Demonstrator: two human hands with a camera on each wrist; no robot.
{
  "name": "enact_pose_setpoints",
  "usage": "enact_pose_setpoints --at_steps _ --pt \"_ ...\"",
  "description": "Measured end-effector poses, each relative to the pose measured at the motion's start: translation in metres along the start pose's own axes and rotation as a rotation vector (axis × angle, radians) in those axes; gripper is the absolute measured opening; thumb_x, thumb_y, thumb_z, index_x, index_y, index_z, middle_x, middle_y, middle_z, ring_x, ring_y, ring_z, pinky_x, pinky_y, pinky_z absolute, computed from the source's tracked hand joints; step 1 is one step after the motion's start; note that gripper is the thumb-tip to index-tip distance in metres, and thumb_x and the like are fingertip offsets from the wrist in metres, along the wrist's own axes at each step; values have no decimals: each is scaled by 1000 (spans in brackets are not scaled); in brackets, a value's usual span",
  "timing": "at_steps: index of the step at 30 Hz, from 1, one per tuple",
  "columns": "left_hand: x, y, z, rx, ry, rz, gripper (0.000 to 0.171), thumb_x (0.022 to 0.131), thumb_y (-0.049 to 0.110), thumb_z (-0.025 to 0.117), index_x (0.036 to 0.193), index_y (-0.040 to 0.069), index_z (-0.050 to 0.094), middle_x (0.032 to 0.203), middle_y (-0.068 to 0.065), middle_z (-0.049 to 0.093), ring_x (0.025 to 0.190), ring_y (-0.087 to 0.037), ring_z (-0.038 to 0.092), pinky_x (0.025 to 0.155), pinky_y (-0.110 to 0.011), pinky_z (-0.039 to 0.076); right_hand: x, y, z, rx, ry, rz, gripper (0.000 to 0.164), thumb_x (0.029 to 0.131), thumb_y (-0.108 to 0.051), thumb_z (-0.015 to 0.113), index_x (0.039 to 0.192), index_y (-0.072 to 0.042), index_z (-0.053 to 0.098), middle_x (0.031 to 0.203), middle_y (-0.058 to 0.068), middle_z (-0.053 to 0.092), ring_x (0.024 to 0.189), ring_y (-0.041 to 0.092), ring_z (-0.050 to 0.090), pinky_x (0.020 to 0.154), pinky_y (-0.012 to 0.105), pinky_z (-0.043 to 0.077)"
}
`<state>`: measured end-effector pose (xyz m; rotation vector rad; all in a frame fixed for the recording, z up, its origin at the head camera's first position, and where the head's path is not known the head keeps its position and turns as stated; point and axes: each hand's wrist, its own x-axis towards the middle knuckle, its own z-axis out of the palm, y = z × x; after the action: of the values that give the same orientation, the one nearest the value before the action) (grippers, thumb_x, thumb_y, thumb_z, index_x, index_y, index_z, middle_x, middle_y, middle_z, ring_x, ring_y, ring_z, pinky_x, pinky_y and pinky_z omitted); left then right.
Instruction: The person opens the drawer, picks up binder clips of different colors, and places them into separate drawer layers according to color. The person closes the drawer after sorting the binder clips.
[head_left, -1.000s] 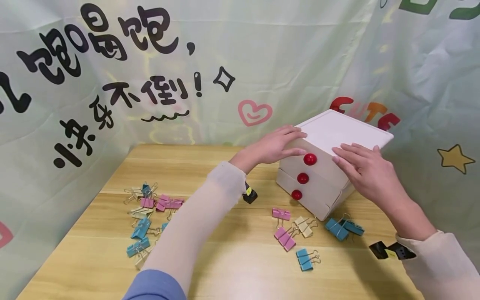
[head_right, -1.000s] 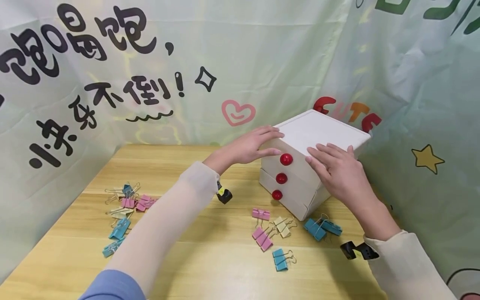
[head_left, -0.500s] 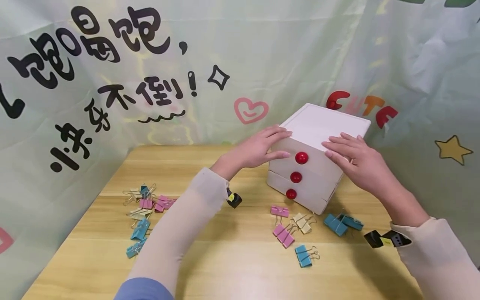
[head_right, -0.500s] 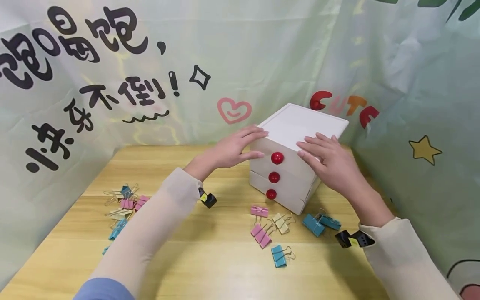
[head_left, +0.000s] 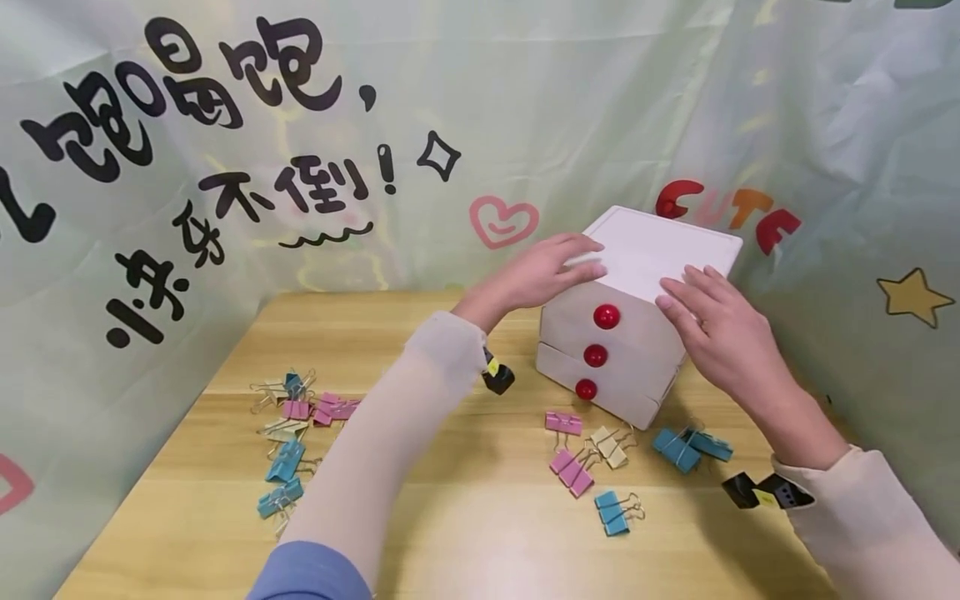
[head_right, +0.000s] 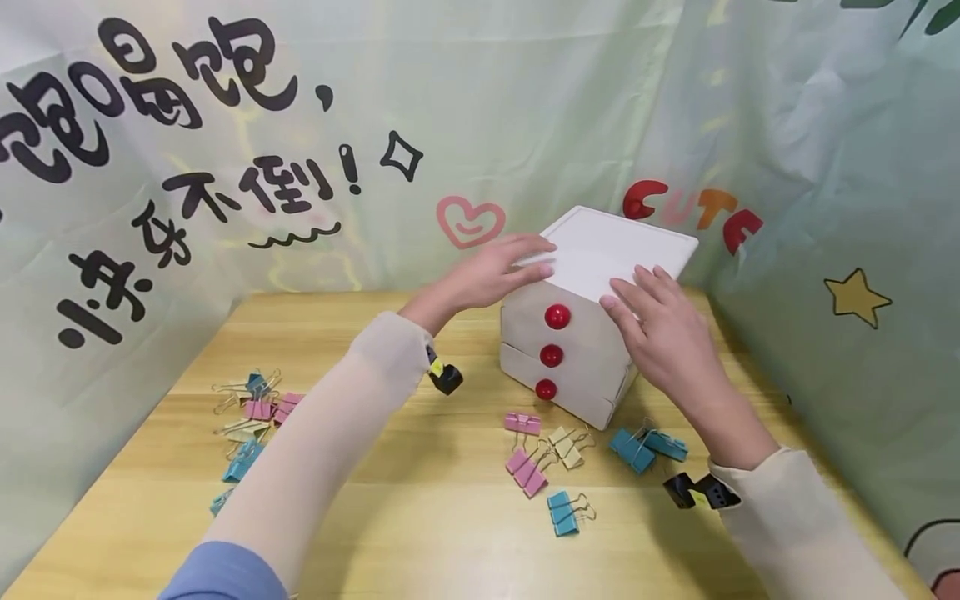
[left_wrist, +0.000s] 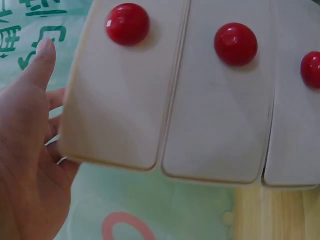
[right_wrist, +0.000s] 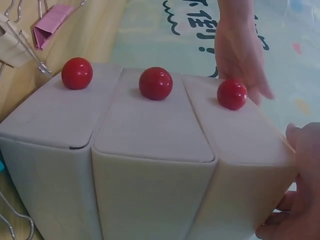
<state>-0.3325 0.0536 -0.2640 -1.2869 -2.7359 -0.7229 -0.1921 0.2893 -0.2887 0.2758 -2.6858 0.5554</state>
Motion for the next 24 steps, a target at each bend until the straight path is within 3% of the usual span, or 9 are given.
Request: enact_pose_setpoints --at_steps 4,9,14,18,24 --pt "9 3 7 92 -58 24 63 96 62 43 148 26 44 155 5 34 142 -9 27 115 -25 21 -2 1 2 -14 -18 26 56 103 -43 43 145 -6 47 153 24 31 146 37 15 104 73 20" --pt "8 3 11 180 -72 41 61 99 59 41 148 25 44 155 4 35 144 -10 25 116 -22 13 -1 0 4 -40 -5 11 55 102 -44 46 143 -6 50 150 24 37 145 37 20 103 72 23" --pt "4 4 6 196 -73 16 61 98 60 40 149 26 43 155 5 36 144 -10 25 116 -22 14 5 -1 3 -55 11 -26 53 102 -42 48 139 -5 54 146 24 43 142 38 26 103 71 26" --pt "0 0 2 181 -79 17 61 98 60 42 148 25 44 154 5 37 143 -11 27 116 -25 18 10 0 1 -47 -26 -22 54 101 -44 49 140 -7 53 147 23 42 143 38 26 103 71 24" --pt "-9 -12 -2 176 -37 27 57 98 57 45 145 25 48 151 5 42 141 -11 32 115 -24 20 21 -2 0 -16 -74 -8 59 98 -51 50 141 -10 54 148 21 43 143 37 25 104 72 20"
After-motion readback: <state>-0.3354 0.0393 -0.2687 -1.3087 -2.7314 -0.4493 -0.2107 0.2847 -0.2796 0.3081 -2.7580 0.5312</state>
